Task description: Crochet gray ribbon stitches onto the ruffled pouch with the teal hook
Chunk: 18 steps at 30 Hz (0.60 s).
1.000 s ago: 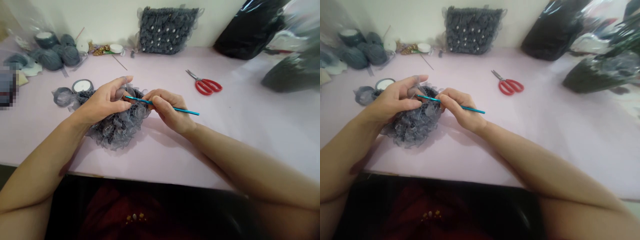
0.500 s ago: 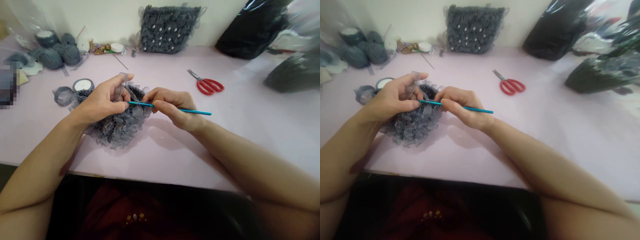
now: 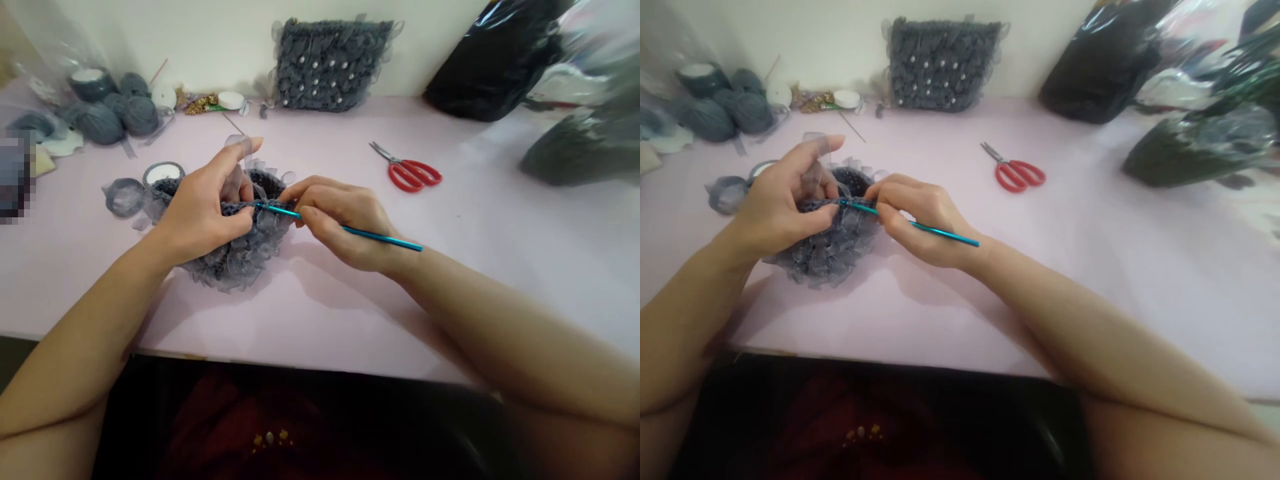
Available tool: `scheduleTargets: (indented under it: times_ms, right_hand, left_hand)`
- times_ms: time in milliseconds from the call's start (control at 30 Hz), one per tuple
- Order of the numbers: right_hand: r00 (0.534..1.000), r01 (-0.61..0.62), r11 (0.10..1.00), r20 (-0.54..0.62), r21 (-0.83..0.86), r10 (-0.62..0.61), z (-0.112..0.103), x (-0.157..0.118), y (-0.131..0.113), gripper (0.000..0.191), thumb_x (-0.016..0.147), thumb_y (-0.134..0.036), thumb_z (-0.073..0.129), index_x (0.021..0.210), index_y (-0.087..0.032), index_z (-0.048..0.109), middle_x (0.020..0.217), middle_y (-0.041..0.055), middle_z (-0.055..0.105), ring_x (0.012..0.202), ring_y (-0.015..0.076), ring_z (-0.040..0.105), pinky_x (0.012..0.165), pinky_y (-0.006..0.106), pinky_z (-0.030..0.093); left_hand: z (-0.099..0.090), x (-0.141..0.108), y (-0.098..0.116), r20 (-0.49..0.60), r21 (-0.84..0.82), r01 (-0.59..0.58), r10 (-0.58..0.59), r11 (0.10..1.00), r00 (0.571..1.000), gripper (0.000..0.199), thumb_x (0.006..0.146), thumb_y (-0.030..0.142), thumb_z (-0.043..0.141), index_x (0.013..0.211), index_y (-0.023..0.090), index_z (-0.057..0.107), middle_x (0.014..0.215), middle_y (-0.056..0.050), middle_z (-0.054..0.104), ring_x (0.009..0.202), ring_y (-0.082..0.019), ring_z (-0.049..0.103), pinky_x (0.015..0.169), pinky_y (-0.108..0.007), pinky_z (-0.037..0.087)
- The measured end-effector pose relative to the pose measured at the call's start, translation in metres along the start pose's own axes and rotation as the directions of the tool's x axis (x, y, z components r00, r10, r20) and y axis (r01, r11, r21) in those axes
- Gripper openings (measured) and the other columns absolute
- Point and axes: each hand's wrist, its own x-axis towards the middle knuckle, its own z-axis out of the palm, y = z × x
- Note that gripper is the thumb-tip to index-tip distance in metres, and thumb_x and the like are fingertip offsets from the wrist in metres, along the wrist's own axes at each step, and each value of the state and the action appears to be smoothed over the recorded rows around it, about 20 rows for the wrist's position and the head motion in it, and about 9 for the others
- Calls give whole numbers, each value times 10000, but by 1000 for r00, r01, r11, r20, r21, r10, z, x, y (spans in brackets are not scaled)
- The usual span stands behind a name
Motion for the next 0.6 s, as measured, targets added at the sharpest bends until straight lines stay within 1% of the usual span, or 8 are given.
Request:
scheduleTargets:
  times_ms: [100, 200, 300, 367, 433, 467, 533, 600]
  right_hand:
    - [997, 68, 991, 30, -119, -64, 3, -1, -10, 216, 1048, -192, 417, 938, -157, 600, 1054, 107, 687, 844, 153, 642, 766, 303, 543]
    - [997, 82, 973, 32, -216, -77, 9, -3, -21, 201, 1090, -258, 405, 981, -170, 548, 1058, 121, 660, 876, 173, 647, 778, 320, 575]
    - [999, 35, 958, 24, -286, -29, 17, -6, -26, 234, 1113, -314, 376, 956, -190, 497, 1045, 115, 645, 812, 156, 635, 730, 309, 587]
    - [999, 40, 930, 14, -364, -37, 21, -8, -22, 259, 1121, -322, 348, 949, -188, 488, 1025, 115, 636, 782, 154, 622, 683, 301, 578]
    - [995, 82, 867, -5, -491, -97, 25, -9, -14, 267, 1123, -303, 331, 953, -180, 497, 969, 105, 618, 762, 162, 602, 626, 296, 550]
    - [992, 98, 827, -17, -553, -129, 26, -9, -9, 266, 1123, -287, 329, 952, -179, 503, 933, 90, 603, 751, 164, 588, 603, 289, 532]
    - [978, 144, 764, -28, -629, -208, 27, -9, 2, 259, 1120, -279, 348, 937, -189, 507, 892, 69, 580, 732, 164, 555, 583, 284, 509]
    - [969, 158, 745, -44, -648, -244, 28, -8, 9, 253, 1118, -285, 363, 928, -194, 503, 891, 69, 574, 720, 167, 529, 578, 286, 494]
  left_hand:
    - [3, -2, 3, -39, 179, -72, 80, 981, 996, 748, 711, 95, 694, 1444, 191, 578, 831, 26, 663, 641, -118, 516, 742, -310, 499]
    - [6, -3, 1, -61, 294, -120, 144, 948, 988, 749, 718, 103, 683, 1448, 220, 563, 849, 30, 687, 675, -132, 562, 779, -308, 512]
    - [9, -3, -2, -62, 357, -134, 167, 924, 984, 729, 757, 136, 671, 1465, 234, 530, 866, 27, 699, 723, -148, 608, 816, -313, 531]
    - [11, -4, -3, -71, 360, -136, 173, 923, 982, 707, 763, 149, 667, 1453, 227, 536, 869, 20, 694, 715, -150, 604, 807, -318, 532]
    - [14, -5, -3, -101, 308, -111, 148, 945, 984, 665, 763, 165, 680, 1416, 223, 563, 866, 14, 681, 706, -153, 582, 794, -326, 521]
    - [17, -5, -2, -117, 253, -84, 117, 964, 986, 645, 767, 176, 694, 1399, 221, 571, 870, 7, 674, 713, -156, 572, 789, -330, 509]
    - [23, -6, -1, -138, 80, -13, 24, 997, 990, 650, 769, 196, 738, 1393, 225, 560, 883, -5, 658, 741, -164, 555, 775, -326, 480]
    - [29, -5, 1, -138, -145, 72, -93, 987, 986, 719, 759, 206, 779, 1427, 227, 511, 886, -7, 635, 748, -158, 539, 739, -310, 449]
